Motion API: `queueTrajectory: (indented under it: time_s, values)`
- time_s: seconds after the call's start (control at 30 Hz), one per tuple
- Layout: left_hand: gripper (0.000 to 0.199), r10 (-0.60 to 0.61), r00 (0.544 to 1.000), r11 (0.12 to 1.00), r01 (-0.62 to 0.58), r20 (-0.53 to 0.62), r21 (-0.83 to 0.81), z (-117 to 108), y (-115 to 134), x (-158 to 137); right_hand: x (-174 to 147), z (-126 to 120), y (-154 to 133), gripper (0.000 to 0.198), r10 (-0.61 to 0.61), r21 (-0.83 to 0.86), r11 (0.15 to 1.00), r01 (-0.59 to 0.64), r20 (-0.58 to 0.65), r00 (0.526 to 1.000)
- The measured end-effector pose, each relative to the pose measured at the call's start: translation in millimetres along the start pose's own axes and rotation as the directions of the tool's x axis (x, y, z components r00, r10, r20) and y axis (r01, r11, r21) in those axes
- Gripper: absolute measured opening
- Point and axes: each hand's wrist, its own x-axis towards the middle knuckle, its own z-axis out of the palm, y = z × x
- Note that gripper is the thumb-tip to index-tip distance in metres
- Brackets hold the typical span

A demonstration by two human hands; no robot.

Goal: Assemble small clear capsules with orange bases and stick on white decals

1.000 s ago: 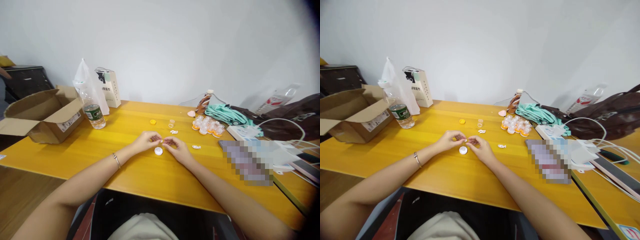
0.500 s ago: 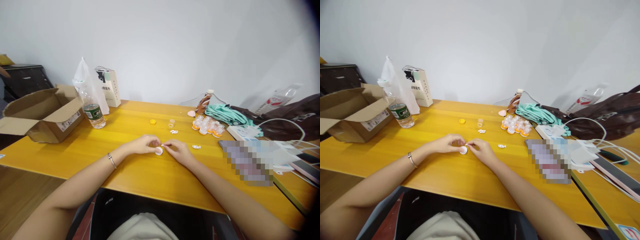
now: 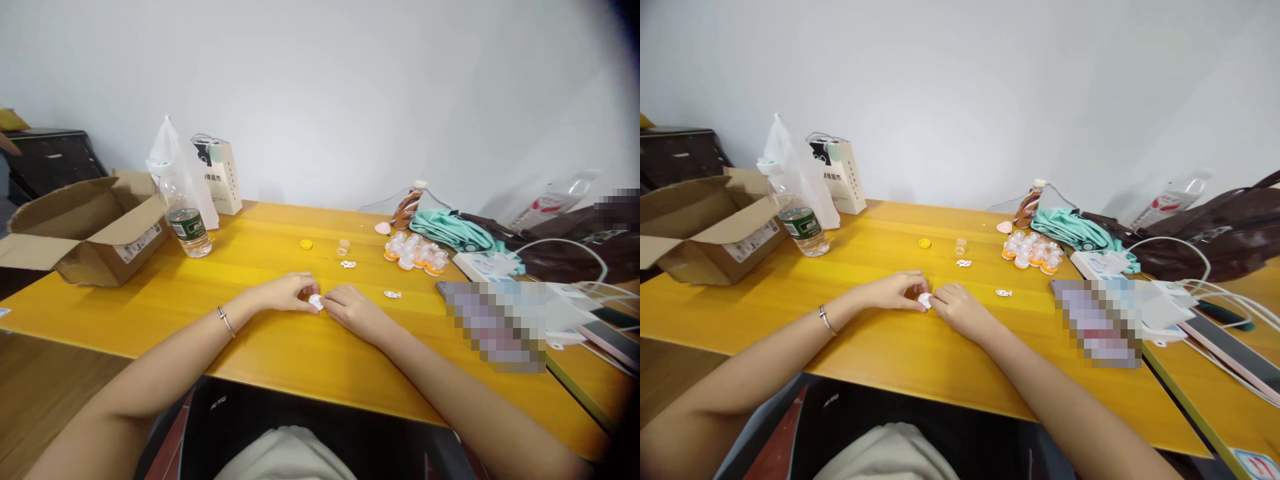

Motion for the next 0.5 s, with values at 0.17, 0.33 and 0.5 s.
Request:
queueTrajectory:
  time_s: [0.17,0.33,0.5]
  values:
    - [0.029,-0.004,1.000,1.000,0.004,0.004,0.021,-0.6,2.4,0.1,0.5,-3.7,-1.1,0.023,-0.044,-0.116,0.992,0.052,0.073,0.996]
    - [0.029,0.000,1.000,1.000,0.000,0.003,0.019,-0.9,3.2,0.2,-0.2,-2.8,-0.5,0.023,-0.037,-0.085,0.995,0.043,0.073,0.997]
    - [0.028,-0.004,1.000,1.000,0.004,0.003,0.002,-0.2,1.1,0.0,1.8,-1.3,-4.0,0.019,0.035,0.007,0.999,-0.036,0.080,0.996]
